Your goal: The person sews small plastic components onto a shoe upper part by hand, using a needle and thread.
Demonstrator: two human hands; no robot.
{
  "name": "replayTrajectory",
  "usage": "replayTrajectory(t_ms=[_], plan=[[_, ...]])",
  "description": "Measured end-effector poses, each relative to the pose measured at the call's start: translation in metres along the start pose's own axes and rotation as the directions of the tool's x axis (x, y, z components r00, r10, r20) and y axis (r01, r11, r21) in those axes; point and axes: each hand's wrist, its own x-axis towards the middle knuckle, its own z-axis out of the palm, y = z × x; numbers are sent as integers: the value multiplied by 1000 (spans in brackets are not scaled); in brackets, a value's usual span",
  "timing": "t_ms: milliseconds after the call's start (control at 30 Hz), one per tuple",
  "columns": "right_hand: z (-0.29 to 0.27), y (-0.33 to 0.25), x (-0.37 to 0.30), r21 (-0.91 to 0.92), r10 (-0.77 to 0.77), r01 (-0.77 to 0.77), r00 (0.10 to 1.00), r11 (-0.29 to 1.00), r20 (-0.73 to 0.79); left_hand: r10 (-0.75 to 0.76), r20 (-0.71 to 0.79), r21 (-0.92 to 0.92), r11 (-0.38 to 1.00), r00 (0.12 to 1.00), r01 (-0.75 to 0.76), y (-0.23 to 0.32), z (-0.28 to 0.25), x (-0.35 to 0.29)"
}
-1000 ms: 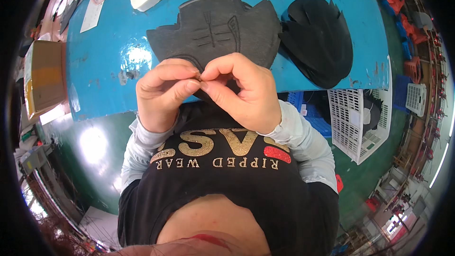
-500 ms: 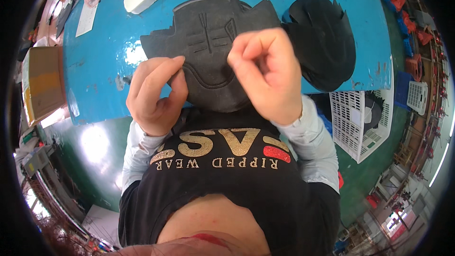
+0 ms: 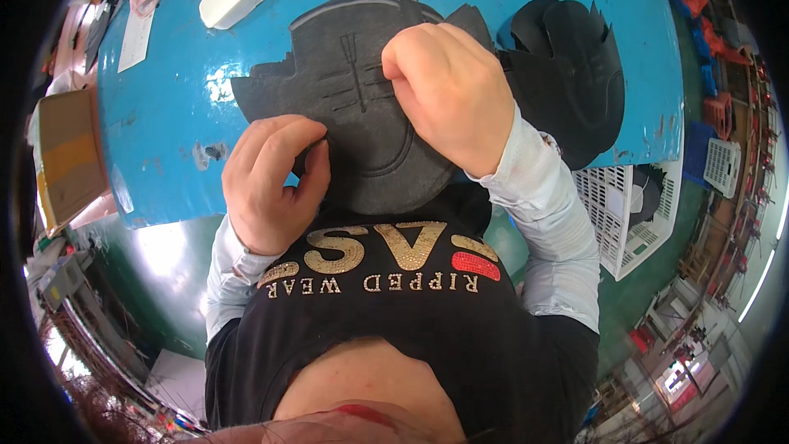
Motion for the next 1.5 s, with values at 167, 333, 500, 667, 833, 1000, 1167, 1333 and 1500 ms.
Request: replayTrajectory(t_ms=[167, 333, 500, 667, 833, 1000, 1167, 1333, 1500], plan=[[-1, 0, -1, -50, -16, 17, 1000, 999, 20, 134, 101, 151, 977, 986, -149, -1, 7, 26], [4, -1, 1, -63, -50, 50, 999, 997, -1, 138, 172, 263, 948, 975, -180, -2, 19, 39], [-1, 2, 5, -94, -82, 85, 996, 992, 35, 37, 285, 339, 931, 958, -137, 7, 12, 45], [-9, 3, 14, -74, -33, 49, 980, 996, 198, 30, 316, 363, 920, 948, -150, 7, 9, 50], [-7, 8, 11, -117, -50, 80, 970, 990, 239, 46, 312, 365, 916, 949, -164, 5, 12, 48], [-8, 8, 3, -100, -12, 26, 991, 995, 135, 60, 329, 341, 923, 942, -178, 5, 10, 50], [-3, 0, -6, -163, -68, 76, 996, 984, 54, 82, 299, 346, 919, 951, -188, 4, 12, 45], [4, 5, -11, -162, -50, 52, 999, 985, 17, 88, 329, 291, 938, 940, -189, -1, 12, 48], [4, 5, -12, -132, -42, 31, 996, 991, -82, 93, 283, 306, 934, 954, -182, -2, 14, 46]])
